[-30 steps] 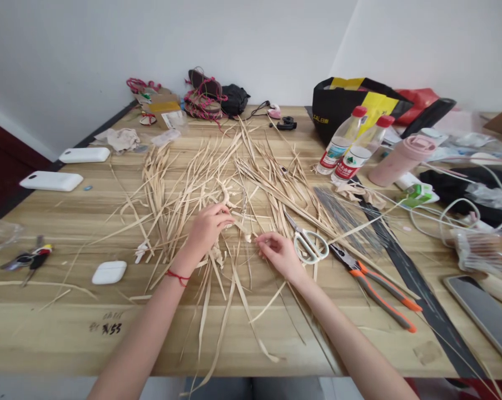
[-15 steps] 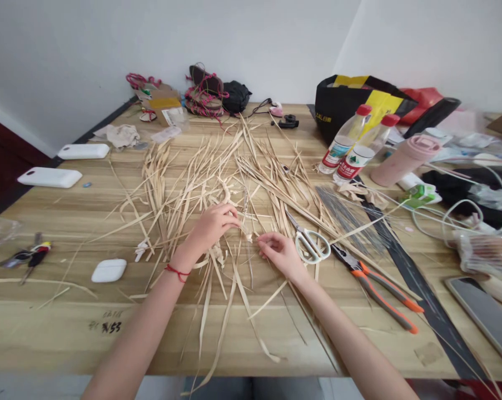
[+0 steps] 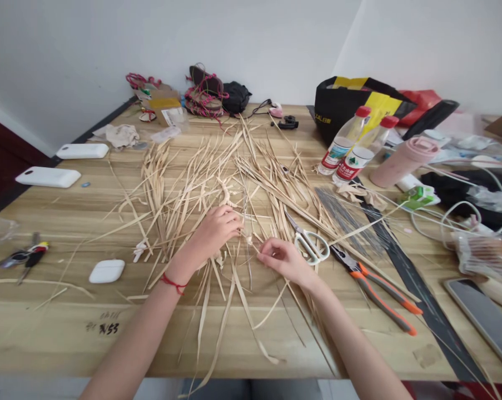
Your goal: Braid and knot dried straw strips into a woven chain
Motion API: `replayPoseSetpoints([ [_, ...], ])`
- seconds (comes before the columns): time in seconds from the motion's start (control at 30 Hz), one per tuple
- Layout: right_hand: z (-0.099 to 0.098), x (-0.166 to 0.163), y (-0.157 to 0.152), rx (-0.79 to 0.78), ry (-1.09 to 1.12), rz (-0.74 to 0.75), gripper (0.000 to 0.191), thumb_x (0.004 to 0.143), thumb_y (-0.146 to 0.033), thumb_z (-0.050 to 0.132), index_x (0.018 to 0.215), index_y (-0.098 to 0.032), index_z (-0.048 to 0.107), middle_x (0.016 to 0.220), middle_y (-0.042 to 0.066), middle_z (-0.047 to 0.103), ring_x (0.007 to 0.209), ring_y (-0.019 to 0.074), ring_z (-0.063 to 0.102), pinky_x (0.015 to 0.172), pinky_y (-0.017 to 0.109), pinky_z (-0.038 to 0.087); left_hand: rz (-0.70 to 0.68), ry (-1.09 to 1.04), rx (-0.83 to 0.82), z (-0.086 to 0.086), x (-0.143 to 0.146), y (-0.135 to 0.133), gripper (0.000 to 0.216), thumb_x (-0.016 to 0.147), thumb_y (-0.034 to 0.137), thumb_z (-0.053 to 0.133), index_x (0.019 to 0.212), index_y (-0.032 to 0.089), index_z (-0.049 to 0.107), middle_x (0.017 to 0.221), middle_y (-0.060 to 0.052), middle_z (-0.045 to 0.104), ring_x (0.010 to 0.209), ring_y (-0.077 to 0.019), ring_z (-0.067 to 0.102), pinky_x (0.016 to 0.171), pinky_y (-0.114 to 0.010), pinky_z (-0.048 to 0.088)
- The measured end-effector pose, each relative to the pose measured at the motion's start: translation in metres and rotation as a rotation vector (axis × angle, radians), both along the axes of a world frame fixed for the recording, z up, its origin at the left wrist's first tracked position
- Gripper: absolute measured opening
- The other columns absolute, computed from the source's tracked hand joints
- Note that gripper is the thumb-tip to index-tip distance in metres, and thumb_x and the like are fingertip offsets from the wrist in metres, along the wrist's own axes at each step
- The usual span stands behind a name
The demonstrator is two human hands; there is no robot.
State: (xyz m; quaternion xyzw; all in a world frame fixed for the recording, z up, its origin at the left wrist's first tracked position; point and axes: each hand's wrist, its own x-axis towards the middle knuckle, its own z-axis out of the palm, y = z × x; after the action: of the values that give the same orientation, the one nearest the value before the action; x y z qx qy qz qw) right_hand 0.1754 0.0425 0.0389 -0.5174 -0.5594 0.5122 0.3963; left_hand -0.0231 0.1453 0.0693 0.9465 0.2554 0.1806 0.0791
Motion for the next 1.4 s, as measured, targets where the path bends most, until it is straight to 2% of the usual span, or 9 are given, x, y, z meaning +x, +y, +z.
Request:
replayPoseSetpoints([
  [0.2, 0.026, 0.020, -0.030, 0.185, 0.236, -0.020, 0.018, 0.073, -0.025, 0.058, 0.060, -0.019, 0.049, 0.114, 0.008, 0.054, 0.108, 0.0250, 0.049, 0.094, 0.042, 0.035, 0.100, -0.069, -0.129, -0.007, -0.017, 0.004, 0.015, 0.083, 0.013, 0.048, 0.088, 0.019, 0.061, 0.095, -0.004, 0.061, 0.097, -0.0195, 0.051, 0.087, -0.039, 0.040],
  [0.37, 0.028, 0.031, -0.062, 0.145, 0.669, -0.153, 0.017, 0.071, -0.028, 0.053, 0.060, -0.021, 0.043, 0.070, 0.004, 0.058, 0.090, 0.0242, 0.054, 0.101, 0.048, 0.024, 0.130, -0.137, -0.272, -0.010, -0.015, -0.008, 0.016, 0.083, 0.012, 0.045, 0.090, 0.020, 0.057, 0.098, -0.003, 0.058, 0.091, -0.0160, 0.055, 0.080, -0.033, 0.045],
  [0.47, 0.025, 0.039, -0.080, 0.081, 0.832, -0.275, 0.018, 0.072, -0.026, 0.051, 0.059, -0.021, 0.039, 0.052, -0.003, 0.039, 0.056, 0.0146, 0.043, 0.089, 0.045, 0.036, 0.122, -0.165, -0.296, -0.009, -0.009, -0.015, 0.017, 0.081, 0.010, 0.044, 0.091, 0.020, 0.055, 0.100, -0.004, 0.057, 0.097, -0.0176, 0.054, 0.085, -0.035, 0.044],
  [0.6, 0.024, 0.049, -0.100, 0.063, 0.885, -0.433, 0.022, 0.071, -0.026, 0.051, 0.057, -0.020, 0.036, 0.052, -0.004, 0.025, 0.050, 0.0116, 0.030, 0.057, 0.030, 0.038, 0.123, -0.142, -0.321, -0.006, -0.003, -0.019, 0.022, 0.079, 0.008, 0.044, 0.094, 0.021, 0.053, 0.099, -0.003, 0.057, 0.090, -0.0179, 0.055, 0.078, -0.034, 0.045],
  [0.8, 0.025, 0.063, -0.121, 0.088, 0.659, -0.570, 0.023, 0.075, -0.033, 0.051, 0.062, -0.021, 0.037, 0.055, -0.006, 0.024, 0.048, 0.0101, 0.026, 0.047, 0.026, 0.032, 0.117, -0.140, -0.350, -0.004, 0.010, -0.029, 0.022, 0.078, 0.007, 0.041, 0.093, 0.021, 0.050, 0.095, -0.001, 0.055, 0.073, -0.0133, 0.053, 0.065, -0.027, 0.042],
  [0.93, 0.019, 0.064, -0.122, 0.028, 0.029, -0.695, 0.021, 0.074, -0.034, 0.059, 0.089, -0.024, 0.049, 0.080, 0.001, 0.046, 0.055, 0.0117, 0.041, 0.048, 0.028, 0.040, 0.081, -0.228, -0.416, 0.000, 0.020, -0.040, 0.021, 0.080, 0.007, 0.039, 0.092, 0.020, 0.050, 0.095, -0.002, 0.054, 0.079, -0.0140, 0.053, 0.071, -0.028, 0.043],
  [1.07, 0.019, 0.050, -0.100, 0.255, -0.517, -0.635, 0.028, 0.075, -0.036, 0.057, 0.101, -0.023, 0.055, 0.109, 0.011, 0.049, 0.093, 0.0247, 0.051, 0.077, 0.042, 0.046, 0.071, -0.256, -0.434, 0.005, 0.026, -0.049, 0.020, 0.082, 0.010, 0.038, 0.093, 0.020, 0.052, 0.093, -0.002, 0.054, 0.077, -0.0146, 0.053, 0.069, -0.029, 0.043],
  [1.23, 0.015, 0.024, -0.049, 0.256, -0.542, -0.231, 0.019, 0.082, -0.028, 0.049, 0.093, -0.021, 0.063, 0.093, 0.010, 0.064, 0.091, 0.0242, 0.057, 0.082, 0.040, 0.043, 0.123, -0.354, -0.489, -0.004, 0.033, -0.058, 0.016, 0.082, 0.013, 0.045, 0.094, 0.020, 0.053, 0.094, -0.003, 0.055, 0.078, -0.0147, 0.055, 0.072, -0.031, 0.046],
  [1.4, -0.008, 0.014, -0.022, 0.009, -0.293, -0.074, 0.017, 0.080, -0.026, 0.051, 0.089, -0.017, 0.062, 0.074, 0.006, 0.068, 0.071, 0.0197, 0.063, 0.072, 0.034, 0.047, 0.415, -0.756, -0.863, -0.031, 0.040, -0.065, 0.034, 0.079, 0.024, 0.057, 0.110, 0.019, 0.043, 0.111, -0.009, 0.052, 0.090, -0.0159, 0.060, 0.083, -0.035, 0.049],
])
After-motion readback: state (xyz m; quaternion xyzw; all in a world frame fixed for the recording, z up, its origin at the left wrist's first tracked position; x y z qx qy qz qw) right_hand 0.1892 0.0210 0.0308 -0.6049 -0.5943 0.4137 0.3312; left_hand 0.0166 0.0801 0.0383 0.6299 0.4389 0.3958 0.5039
